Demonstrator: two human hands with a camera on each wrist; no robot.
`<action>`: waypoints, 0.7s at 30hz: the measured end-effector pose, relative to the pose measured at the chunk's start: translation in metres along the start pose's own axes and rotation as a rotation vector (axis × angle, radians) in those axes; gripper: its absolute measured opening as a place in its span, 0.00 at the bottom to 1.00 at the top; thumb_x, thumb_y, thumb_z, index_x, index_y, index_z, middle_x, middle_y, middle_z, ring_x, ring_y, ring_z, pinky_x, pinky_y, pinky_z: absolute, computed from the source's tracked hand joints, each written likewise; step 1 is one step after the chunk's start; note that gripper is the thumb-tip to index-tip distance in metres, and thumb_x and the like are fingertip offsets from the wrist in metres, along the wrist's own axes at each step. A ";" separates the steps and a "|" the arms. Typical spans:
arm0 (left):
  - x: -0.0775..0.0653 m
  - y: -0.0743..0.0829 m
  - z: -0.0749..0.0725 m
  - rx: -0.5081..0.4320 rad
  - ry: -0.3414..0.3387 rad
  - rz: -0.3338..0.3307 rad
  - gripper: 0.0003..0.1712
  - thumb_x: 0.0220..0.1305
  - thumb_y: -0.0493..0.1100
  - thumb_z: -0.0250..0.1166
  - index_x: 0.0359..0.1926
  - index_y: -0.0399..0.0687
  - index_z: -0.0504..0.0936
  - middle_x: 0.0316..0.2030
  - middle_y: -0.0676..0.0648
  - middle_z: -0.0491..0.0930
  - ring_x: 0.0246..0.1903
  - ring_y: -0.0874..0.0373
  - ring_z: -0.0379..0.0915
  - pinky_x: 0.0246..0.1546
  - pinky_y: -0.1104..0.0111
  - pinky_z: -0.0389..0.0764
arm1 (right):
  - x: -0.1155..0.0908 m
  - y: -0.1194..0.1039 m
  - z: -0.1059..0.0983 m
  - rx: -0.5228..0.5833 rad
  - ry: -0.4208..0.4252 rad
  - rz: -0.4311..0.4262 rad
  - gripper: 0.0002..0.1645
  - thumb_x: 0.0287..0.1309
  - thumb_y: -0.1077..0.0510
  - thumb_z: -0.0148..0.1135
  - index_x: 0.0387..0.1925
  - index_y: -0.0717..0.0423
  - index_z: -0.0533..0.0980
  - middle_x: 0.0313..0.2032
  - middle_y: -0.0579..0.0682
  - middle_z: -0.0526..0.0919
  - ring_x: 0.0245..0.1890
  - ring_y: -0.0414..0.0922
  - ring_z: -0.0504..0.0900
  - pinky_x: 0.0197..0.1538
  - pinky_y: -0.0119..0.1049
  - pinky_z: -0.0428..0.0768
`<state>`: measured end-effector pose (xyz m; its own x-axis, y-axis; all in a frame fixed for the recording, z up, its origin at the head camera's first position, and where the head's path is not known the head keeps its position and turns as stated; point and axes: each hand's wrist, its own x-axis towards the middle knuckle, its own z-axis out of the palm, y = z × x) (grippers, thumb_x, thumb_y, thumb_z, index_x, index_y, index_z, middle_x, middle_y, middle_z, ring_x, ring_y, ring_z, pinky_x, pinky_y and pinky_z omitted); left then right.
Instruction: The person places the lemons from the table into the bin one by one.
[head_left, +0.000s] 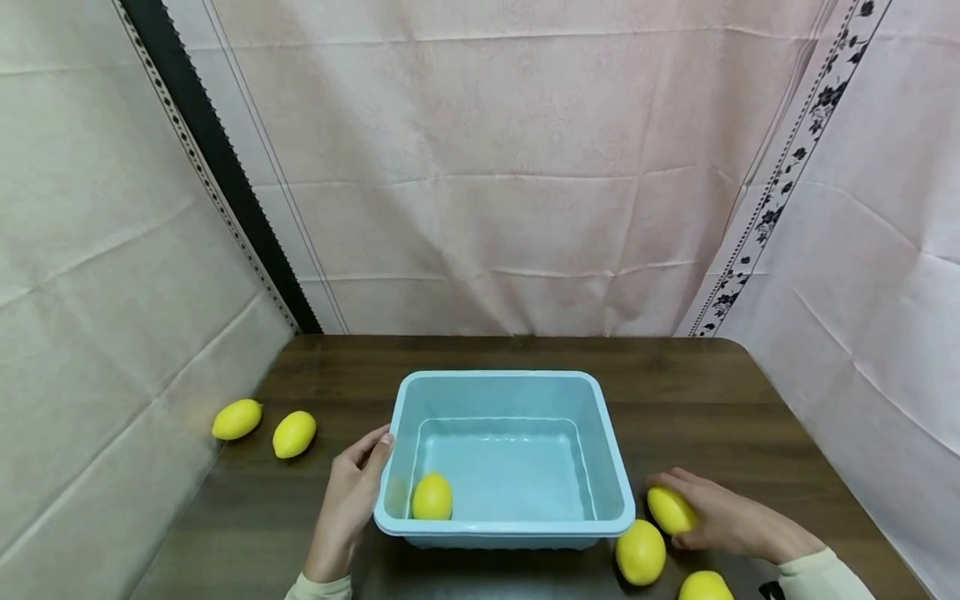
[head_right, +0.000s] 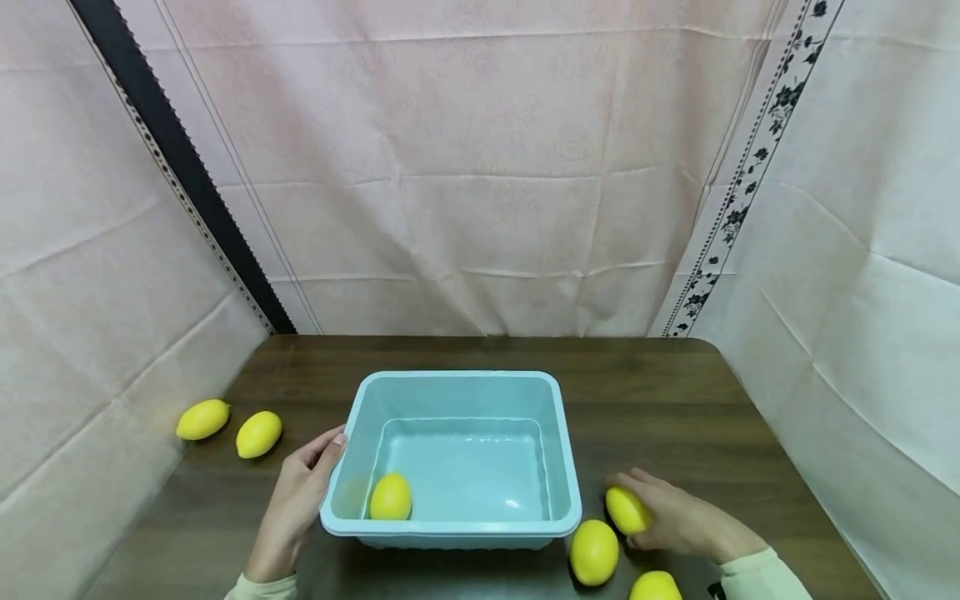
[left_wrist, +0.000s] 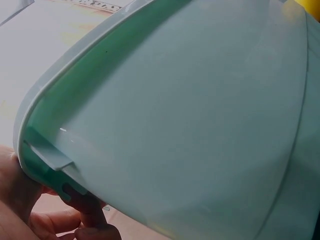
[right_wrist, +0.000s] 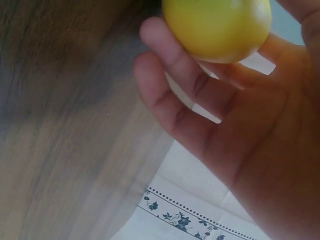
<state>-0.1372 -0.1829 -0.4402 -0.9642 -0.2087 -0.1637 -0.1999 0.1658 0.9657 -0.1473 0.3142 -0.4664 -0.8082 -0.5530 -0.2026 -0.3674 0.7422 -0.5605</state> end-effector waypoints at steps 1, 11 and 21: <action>0.000 0.000 0.000 0.003 0.000 0.001 0.31 0.82 0.53 0.57 0.75 0.39 0.72 0.69 0.34 0.75 0.55 0.48 0.78 0.48 0.64 0.85 | -0.001 -0.001 0.000 -0.004 0.010 -0.007 0.43 0.50 0.57 0.82 0.67 0.56 0.74 0.58 0.51 0.76 0.44 0.37 0.75 0.44 0.35 0.78; 0.002 0.001 0.001 0.017 -0.011 -0.001 0.31 0.82 0.53 0.57 0.75 0.40 0.72 0.68 0.34 0.75 0.54 0.48 0.78 0.48 0.64 0.84 | -0.005 -0.016 -0.002 -0.072 0.138 0.055 0.44 0.54 0.53 0.79 0.69 0.58 0.72 0.56 0.48 0.75 0.40 0.35 0.75 0.40 0.34 0.78; 0.001 0.000 -0.001 0.014 -0.012 0.009 0.32 0.82 0.54 0.57 0.75 0.39 0.71 0.69 0.33 0.74 0.55 0.48 0.78 0.49 0.62 0.85 | -0.005 -0.034 -0.005 -0.018 0.227 0.060 0.44 0.58 0.52 0.77 0.72 0.52 0.67 0.55 0.49 0.73 0.41 0.35 0.75 0.41 0.33 0.78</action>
<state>-0.1380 -0.1838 -0.4404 -0.9678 -0.1959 -0.1578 -0.1939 0.1812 0.9642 -0.1330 0.2937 -0.4422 -0.9109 -0.4098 -0.0482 -0.3219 0.7789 -0.5382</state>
